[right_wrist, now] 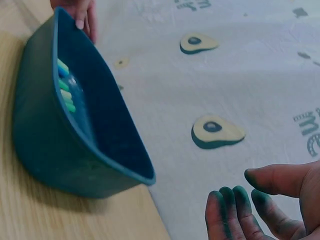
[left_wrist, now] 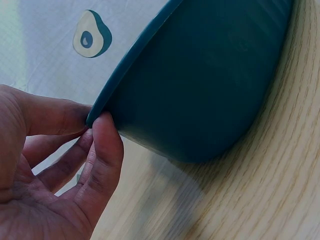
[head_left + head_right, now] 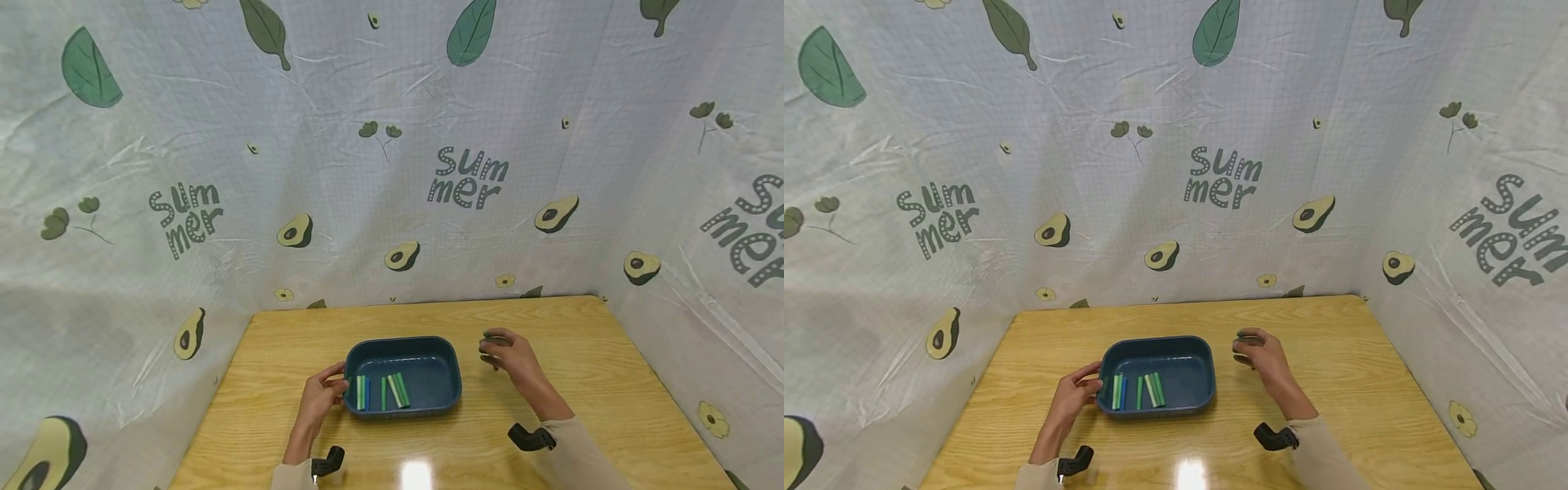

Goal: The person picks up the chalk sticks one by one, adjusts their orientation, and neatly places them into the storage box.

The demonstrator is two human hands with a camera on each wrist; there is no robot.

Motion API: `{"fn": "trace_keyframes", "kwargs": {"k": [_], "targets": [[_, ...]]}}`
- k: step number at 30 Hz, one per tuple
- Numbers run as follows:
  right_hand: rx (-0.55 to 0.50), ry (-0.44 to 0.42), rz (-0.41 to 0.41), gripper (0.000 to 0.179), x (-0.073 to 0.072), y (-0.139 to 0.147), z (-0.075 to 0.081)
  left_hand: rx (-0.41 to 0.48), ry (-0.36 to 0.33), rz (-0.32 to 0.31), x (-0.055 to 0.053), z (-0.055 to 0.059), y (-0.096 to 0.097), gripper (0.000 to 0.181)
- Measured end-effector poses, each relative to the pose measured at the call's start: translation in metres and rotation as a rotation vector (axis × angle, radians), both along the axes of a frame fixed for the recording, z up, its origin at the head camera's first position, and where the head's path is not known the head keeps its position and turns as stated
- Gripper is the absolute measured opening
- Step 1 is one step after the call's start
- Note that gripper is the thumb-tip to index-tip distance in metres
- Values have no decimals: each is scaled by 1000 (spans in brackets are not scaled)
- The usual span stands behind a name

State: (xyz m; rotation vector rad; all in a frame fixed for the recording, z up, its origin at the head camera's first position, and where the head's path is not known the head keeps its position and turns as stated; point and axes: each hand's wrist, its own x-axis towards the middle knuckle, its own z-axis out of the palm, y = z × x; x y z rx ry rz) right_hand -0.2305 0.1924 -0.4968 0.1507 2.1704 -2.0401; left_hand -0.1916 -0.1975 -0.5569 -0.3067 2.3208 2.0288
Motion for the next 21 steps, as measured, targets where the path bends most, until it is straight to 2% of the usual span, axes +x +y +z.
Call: {"fn": "trace_keyframes", "kwargs": {"k": [7,11,21], "targets": [[-8,14,-73,45,3,8,-15,2,0,4,-1,-1,-1,45],[-6,31,-145,44,4,7,-26,1,-3,9,-1,0,-1,45],[127,111,-351,39,4,2,-47,5,-14,-11,0,2,0,46]]}}
